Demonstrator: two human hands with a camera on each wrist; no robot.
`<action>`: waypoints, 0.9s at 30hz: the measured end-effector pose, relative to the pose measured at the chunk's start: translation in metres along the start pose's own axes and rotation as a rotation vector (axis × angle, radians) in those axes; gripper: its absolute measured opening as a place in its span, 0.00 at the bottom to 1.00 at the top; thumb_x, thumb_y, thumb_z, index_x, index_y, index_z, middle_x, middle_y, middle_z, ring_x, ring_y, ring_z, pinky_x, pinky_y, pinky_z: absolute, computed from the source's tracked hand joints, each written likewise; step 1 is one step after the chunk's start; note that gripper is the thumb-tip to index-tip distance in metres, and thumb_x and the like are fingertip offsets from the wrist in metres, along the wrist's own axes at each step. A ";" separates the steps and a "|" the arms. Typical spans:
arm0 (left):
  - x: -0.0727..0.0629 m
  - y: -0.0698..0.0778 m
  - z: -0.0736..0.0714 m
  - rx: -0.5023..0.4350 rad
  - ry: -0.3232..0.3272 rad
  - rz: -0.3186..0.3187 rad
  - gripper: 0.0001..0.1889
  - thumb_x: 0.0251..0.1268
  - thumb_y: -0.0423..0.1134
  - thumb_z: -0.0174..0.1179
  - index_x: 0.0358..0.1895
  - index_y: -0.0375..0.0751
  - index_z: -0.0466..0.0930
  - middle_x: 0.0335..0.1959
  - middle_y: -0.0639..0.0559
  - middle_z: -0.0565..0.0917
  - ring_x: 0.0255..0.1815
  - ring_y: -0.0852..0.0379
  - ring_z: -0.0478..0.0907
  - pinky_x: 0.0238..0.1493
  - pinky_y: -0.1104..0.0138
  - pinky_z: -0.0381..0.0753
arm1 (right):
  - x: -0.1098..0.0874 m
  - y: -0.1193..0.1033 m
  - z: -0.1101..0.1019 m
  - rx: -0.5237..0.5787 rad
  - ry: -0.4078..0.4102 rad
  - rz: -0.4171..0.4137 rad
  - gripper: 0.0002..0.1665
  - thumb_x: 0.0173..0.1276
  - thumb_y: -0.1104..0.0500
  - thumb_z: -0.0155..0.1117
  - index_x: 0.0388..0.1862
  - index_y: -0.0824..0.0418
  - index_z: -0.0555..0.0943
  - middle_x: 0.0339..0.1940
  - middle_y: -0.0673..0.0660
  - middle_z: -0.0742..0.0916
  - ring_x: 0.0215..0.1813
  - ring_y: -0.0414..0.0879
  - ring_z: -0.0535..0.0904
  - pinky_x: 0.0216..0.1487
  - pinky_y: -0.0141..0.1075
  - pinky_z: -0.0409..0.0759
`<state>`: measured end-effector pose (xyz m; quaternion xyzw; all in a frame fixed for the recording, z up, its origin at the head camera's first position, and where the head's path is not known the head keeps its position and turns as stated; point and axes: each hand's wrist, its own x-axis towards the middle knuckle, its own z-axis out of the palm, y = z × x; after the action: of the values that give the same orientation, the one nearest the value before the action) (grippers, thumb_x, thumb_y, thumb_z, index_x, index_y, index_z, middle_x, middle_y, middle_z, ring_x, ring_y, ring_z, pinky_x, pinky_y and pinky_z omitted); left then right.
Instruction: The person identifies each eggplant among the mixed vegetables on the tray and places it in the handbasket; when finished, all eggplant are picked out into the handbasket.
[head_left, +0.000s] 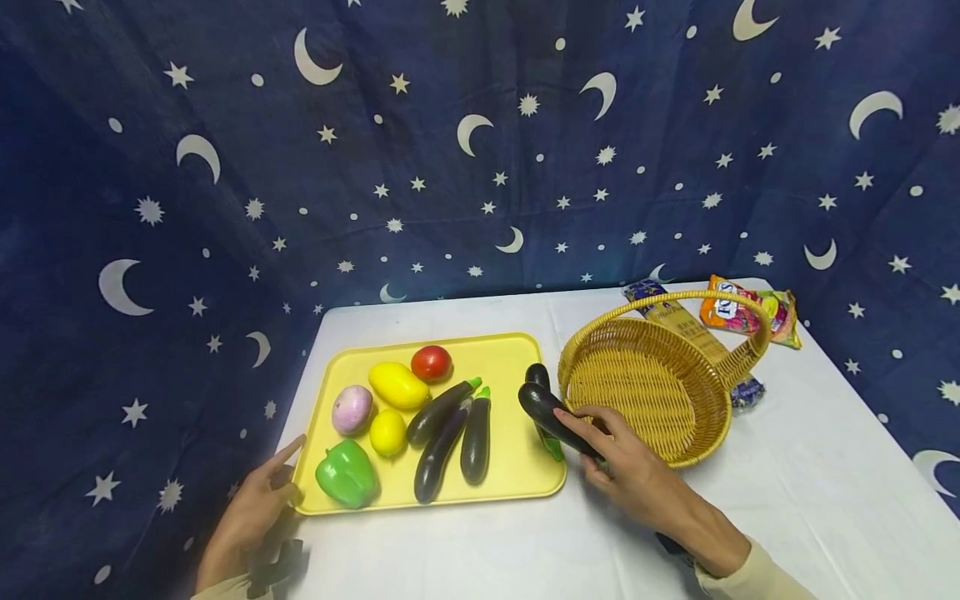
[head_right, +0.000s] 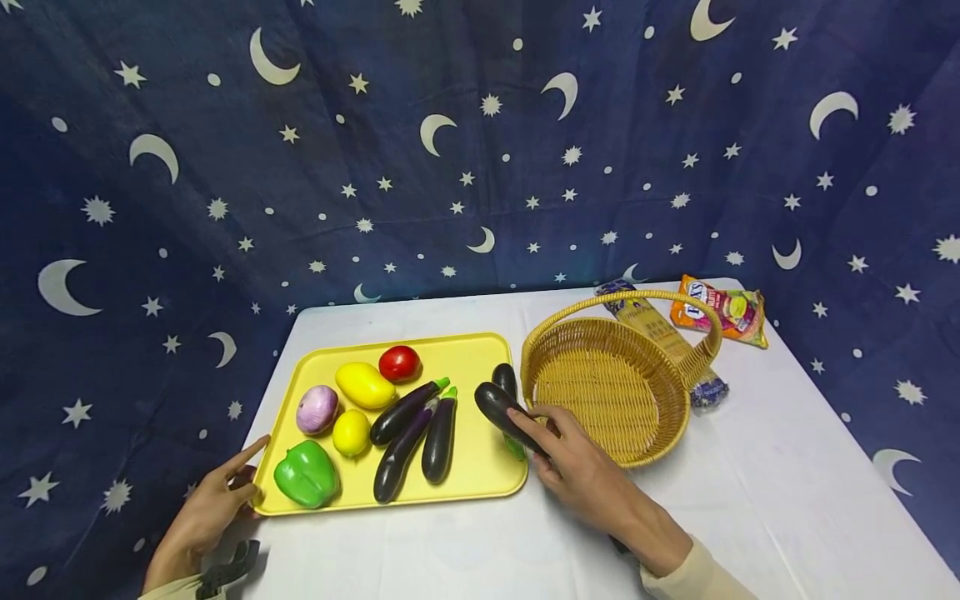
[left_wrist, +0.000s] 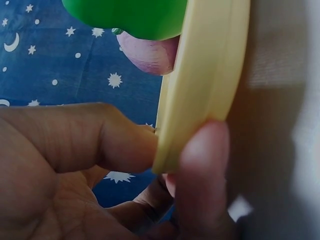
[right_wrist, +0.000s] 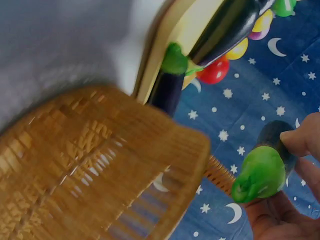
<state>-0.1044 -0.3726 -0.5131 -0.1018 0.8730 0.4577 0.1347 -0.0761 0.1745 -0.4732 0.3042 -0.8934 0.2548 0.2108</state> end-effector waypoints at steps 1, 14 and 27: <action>0.000 0.000 0.000 0.007 -0.002 0.003 0.47 0.62 0.23 0.57 0.87 0.48 0.56 0.64 0.28 0.80 0.49 0.53 0.79 0.43 0.69 0.80 | -0.001 0.002 -0.003 -0.020 -0.009 -0.003 0.54 0.55 0.73 0.77 0.81 0.49 0.72 0.65 0.54 0.79 0.55 0.40 0.78 0.49 0.23 0.78; 0.002 0.004 -0.004 0.056 0.001 -0.040 0.47 0.61 0.24 0.57 0.87 0.49 0.56 0.61 0.32 0.80 0.49 0.50 0.77 0.41 0.67 0.77 | -0.015 0.030 -0.037 -0.157 -0.115 -0.039 0.59 0.51 0.72 0.84 0.80 0.40 0.73 0.68 0.53 0.80 0.64 0.45 0.79 0.58 0.41 0.84; 0.000 0.007 -0.003 0.084 0.001 -0.033 0.47 0.61 0.25 0.57 0.86 0.48 0.57 0.60 0.31 0.81 0.48 0.49 0.77 0.41 0.65 0.77 | -0.012 0.067 -0.066 -0.236 -0.133 -0.190 0.28 0.86 0.56 0.41 0.76 0.45 0.78 0.64 0.55 0.83 0.61 0.48 0.80 0.62 0.41 0.72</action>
<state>-0.1065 -0.3709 -0.5058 -0.1106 0.8897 0.4181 0.1462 -0.0970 0.2645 -0.4496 0.3768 -0.8962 0.1063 0.2086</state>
